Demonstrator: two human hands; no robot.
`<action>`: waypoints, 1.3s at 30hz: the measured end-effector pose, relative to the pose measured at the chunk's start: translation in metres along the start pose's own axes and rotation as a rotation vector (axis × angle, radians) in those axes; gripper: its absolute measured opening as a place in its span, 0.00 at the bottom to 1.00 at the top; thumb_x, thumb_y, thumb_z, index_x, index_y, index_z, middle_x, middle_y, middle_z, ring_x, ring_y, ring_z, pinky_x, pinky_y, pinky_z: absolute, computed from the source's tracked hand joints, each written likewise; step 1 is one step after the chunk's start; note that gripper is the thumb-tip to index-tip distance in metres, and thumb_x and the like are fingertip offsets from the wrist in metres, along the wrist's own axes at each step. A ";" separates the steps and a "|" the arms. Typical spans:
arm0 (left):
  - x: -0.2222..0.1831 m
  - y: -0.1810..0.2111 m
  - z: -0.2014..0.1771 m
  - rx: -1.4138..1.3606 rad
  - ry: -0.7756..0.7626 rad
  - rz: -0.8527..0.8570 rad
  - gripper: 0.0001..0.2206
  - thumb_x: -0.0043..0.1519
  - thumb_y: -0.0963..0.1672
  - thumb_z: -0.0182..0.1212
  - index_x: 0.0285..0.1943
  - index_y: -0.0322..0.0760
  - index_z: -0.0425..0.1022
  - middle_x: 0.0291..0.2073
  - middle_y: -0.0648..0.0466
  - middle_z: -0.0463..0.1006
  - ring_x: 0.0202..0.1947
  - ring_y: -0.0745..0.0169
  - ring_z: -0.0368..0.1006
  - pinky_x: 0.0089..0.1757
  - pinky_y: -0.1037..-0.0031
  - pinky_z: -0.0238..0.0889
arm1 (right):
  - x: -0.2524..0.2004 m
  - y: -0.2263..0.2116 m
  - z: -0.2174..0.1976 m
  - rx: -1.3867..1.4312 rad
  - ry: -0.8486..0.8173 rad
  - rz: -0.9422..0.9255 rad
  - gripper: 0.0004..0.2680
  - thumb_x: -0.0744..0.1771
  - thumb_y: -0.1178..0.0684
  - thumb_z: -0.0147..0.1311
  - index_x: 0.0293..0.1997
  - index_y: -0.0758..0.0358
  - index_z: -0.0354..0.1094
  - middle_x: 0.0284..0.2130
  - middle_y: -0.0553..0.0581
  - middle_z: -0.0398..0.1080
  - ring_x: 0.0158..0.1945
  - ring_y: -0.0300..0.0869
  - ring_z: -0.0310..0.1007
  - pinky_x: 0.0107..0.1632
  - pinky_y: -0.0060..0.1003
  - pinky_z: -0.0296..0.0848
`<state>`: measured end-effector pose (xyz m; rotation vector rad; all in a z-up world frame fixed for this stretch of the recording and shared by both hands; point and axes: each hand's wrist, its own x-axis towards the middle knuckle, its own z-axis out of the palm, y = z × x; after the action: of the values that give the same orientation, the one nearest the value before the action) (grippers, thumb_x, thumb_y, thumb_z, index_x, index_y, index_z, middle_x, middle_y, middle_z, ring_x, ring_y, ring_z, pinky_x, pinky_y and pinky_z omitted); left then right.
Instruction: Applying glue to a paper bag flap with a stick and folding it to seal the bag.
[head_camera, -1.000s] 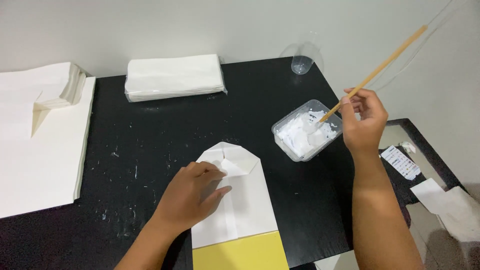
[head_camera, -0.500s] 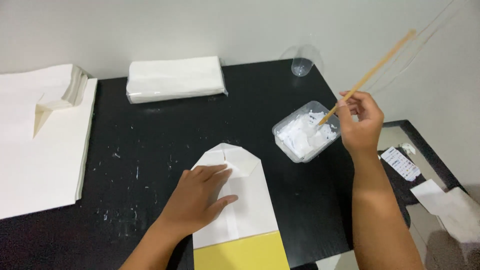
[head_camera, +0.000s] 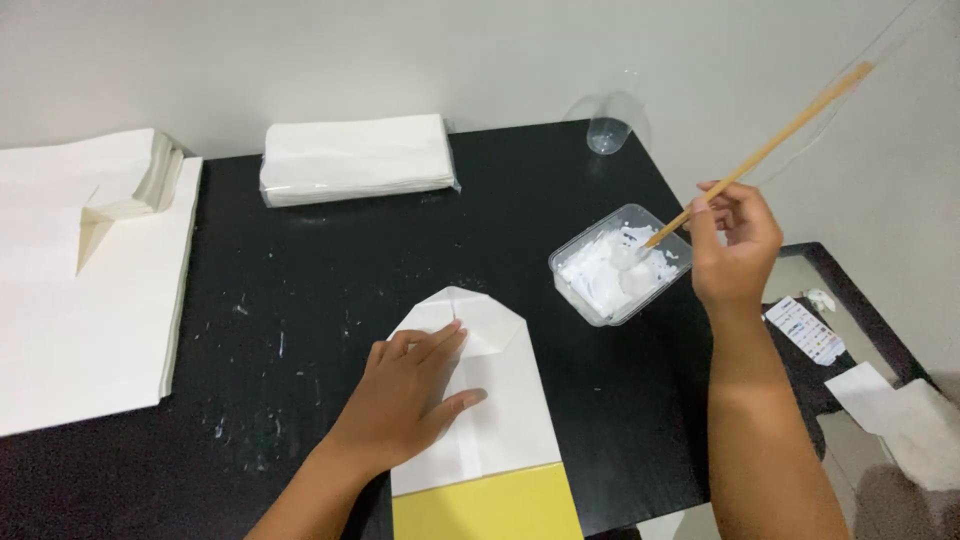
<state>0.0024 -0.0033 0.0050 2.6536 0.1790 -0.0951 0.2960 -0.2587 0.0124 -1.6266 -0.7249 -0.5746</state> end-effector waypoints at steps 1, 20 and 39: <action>-0.003 -0.003 0.003 0.000 -0.003 -0.004 0.33 0.65 0.58 0.53 0.78 0.48 0.55 0.75 0.58 0.59 0.72 0.49 0.51 0.64 0.44 0.41 | -0.002 0.000 0.001 0.002 -0.002 0.004 0.05 0.73 0.62 0.53 0.53 0.72 0.68 0.42 0.60 0.70 0.41 0.42 0.69 0.44 0.35 0.75; -0.003 -0.012 0.011 0.022 0.109 0.136 0.30 0.66 0.56 0.55 0.74 0.43 0.60 0.72 0.53 0.62 0.67 0.48 0.55 0.58 0.50 0.48 | 0.000 -0.007 0.002 -0.038 -0.014 0.030 0.05 0.73 0.61 0.54 0.53 0.70 0.70 0.41 0.59 0.72 0.39 0.40 0.71 0.45 0.34 0.74; -0.002 0.001 0.004 0.015 -0.016 0.004 0.32 0.66 0.57 0.55 0.77 0.47 0.54 0.77 0.57 0.54 0.73 0.47 0.47 0.64 0.39 0.38 | -0.004 -0.003 0.004 -0.062 -0.030 0.035 0.04 0.72 0.61 0.54 0.52 0.69 0.69 0.46 0.59 0.73 0.41 0.39 0.70 0.45 0.33 0.70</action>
<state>0.0003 -0.0063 0.0026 2.6669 0.1678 -0.1171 0.2916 -0.2550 0.0110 -1.7052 -0.7053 -0.5535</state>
